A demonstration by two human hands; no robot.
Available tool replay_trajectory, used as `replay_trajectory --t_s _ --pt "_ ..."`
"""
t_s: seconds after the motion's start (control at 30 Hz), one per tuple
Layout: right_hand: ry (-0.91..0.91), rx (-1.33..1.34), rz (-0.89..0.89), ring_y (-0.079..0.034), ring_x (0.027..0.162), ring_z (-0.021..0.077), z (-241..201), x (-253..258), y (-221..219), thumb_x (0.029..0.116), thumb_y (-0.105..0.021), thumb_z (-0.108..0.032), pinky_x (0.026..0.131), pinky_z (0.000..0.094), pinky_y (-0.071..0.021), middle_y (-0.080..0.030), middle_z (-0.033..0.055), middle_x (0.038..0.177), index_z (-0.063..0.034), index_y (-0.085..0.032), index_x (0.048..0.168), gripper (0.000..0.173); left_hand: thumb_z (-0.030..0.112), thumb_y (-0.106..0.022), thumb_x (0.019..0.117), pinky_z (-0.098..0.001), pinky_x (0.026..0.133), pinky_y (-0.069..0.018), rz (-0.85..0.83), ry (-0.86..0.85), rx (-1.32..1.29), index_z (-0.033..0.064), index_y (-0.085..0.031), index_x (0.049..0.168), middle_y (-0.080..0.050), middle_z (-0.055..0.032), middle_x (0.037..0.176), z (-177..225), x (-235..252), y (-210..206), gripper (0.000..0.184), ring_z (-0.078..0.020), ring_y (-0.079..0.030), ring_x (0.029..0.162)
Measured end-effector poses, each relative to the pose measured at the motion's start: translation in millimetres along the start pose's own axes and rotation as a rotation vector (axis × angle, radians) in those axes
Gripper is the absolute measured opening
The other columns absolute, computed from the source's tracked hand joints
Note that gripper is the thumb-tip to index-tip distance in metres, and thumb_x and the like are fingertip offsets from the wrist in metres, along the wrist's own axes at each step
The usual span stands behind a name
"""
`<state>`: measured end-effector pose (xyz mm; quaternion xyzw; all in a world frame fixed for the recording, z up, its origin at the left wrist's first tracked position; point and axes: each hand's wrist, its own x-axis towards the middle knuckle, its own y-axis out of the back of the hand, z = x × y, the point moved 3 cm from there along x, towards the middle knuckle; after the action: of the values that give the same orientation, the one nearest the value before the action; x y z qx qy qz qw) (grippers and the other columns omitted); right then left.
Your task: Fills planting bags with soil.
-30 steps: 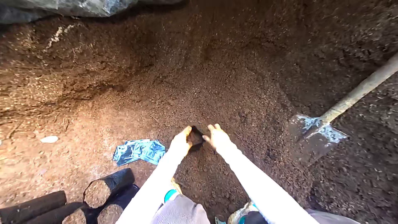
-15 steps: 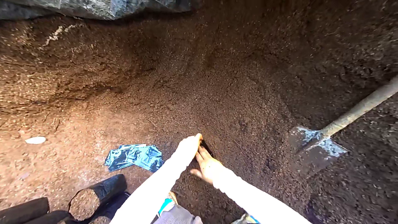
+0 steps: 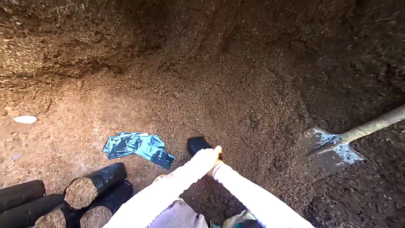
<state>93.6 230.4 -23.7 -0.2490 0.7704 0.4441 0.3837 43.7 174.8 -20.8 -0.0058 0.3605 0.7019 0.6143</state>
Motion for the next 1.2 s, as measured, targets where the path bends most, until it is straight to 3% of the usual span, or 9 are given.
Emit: replay_trajectory --t_s 0.17,0.27,0.4,0.53,0.7,0.83,1.0,1.1,1.2 --pt "0.252 -0.200 0.295 -0.061 0.126 0.0358 5 4 40 0.1059 -0.053 -0.041 0.107 0.0536 -0.0476 -0.065 0.0207 0.131 0.0005 -0.066 0.127 0.048 0.019 -0.047 0.1059 -0.0635 0.091 -0.0532 0.206 0.288 0.068 0.0174 -0.052 0.146 -0.070 -0.0216 0.119 -23 -25 71 0.040 -0.0425 -0.067 0.113" --pt "0.436 -0.327 0.378 -0.061 0.127 0.0364 11 2 48 0.1072 -0.053 -0.022 0.119 0.0519 -0.0359 -0.068 0.0203 0.125 0.0015 -0.071 0.117 0.031 0.028 -0.066 0.0968 -0.0644 0.099 -0.0469 0.199 0.390 0.245 0.0098 -0.048 0.150 -0.053 -0.0221 0.145 -35 -22 80 0.059 -0.0448 -0.049 0.135" --pt "0.433 -0.422 0.607 -0.050 0.139 0.0364 20 -13 63 0.1033 -0.060 -0.023 0.122 0.0641 -0.0215 -0.067 0.0157 0.131 -0.0076 -0.077 0.108 0.024 0.017 -0.054 0.1023 -0.0638 0.089 -0.0517 0.222 0.397 0.314 0.0099 -0.063 0.132 -0.069 -0.0216 0.122 -41 -7 83 0.032 -0.0435 -0.065 0.116" --pt "0.386 -0.393 0.739 -0.051 0.137 0.0431 37 -24 59 0.1011 -0.063 -0.022 0.119 0.0670 -0.0253 -0.066 0.0217 0.130 -0.0139 -0.079 0.107 0.019 0.025 -0.070 0.0949 -0.0640 0.091 -0.0518 0.139 0.560 0.226 0.0019 -0.053 0.139 -0.066 -0.0261 0.123 -25 -42 95 0.053 -0.0456 -0.065 0.115" --pt "0.499 -0.406 0.812 -0.059 0.126 0.0456 38 -17 44 0.0958 -0.065 -0.008 0.113 0.0676 -0.0355 -0.069 0.0230 0.123 -0.0152 -0.079 0.106 0.019 0.022 -0.083 0.0854 -0.0751 0.110 -0.0315 0.224 0.092 0.408 0.0126 -0.054 0.148 -0.054 -0.0266 0.144 -25 1 67 0.070 -0.0512 -0.043 0.140" --pt "0.429 -0.357 0.804 -0.062 0.116 0.0473 47 -31 39 0.0962 -0.065 -0.011 0.098 0.0645 -0.0468 -0.069 0.0236 0.119 -0.0181 -0.079 0.107 0.020 0.015 -0.051 0.1068 -0.0617 0.089 -0.0530 0.063 -0.244 0.603 0.0136 -0.067 0.130 -0.069 -0.0183 0.120 -44 33 52 0.028 -0.0412 -0.068 0.107" --pt "0.556 -0.142 0.979 -0.068 0.108 0.0382 35 -59 19 0.0932 -0.070 -0.015 0.094 0.0493 -0.0562 -0.071 0.0192 0.114 -0.0100 -0.077 0.104 0.014 0.012 -0.049 0.1080 -0.0645 0.093 -0.0507 0.003 -0.164 0.319 0.0061 -0.059 0.136 -0.067 -0.0254 0.122 -37 -3 50 0.030 -0.0471 -0.065 0.114" --pt "0.420 0.058 0.682 -0.062 0.128 0.0285 1 -66 5 0.1028 -0.055 -0.010 0.111 0.0361 -0.0475 -0.066 0.0176 0.132 0.0008 -0.072 0.117 0.025 0.013 -0.046 0.1083 -0.0643 0.095 -0.0496 0.042 -0.063 0.170 0.0067 -0.059 0.136 -0.066 -0.0259 0.123 -40 -13 37 0.031 -0.0467 -0.064 0.117" --pt "0.100 0.075 0.223 -0.037 0.151 0.0284 -20 -46 -7 0.1092 -0.047 -0.035 0.123 0.0400 -0.0317 -0.036 0.0210 0.162 0.0028 -0.040 0.154 0.059 0.018 -0.041 0.1105 -0.0626 0.097 -0.0495 0.068 0.063 0.106 0.0115 -0.055 0.142 -0.065 -0.0240 0.128 -29 -21 24 0.035 -0.0439 -0.063 0.120"
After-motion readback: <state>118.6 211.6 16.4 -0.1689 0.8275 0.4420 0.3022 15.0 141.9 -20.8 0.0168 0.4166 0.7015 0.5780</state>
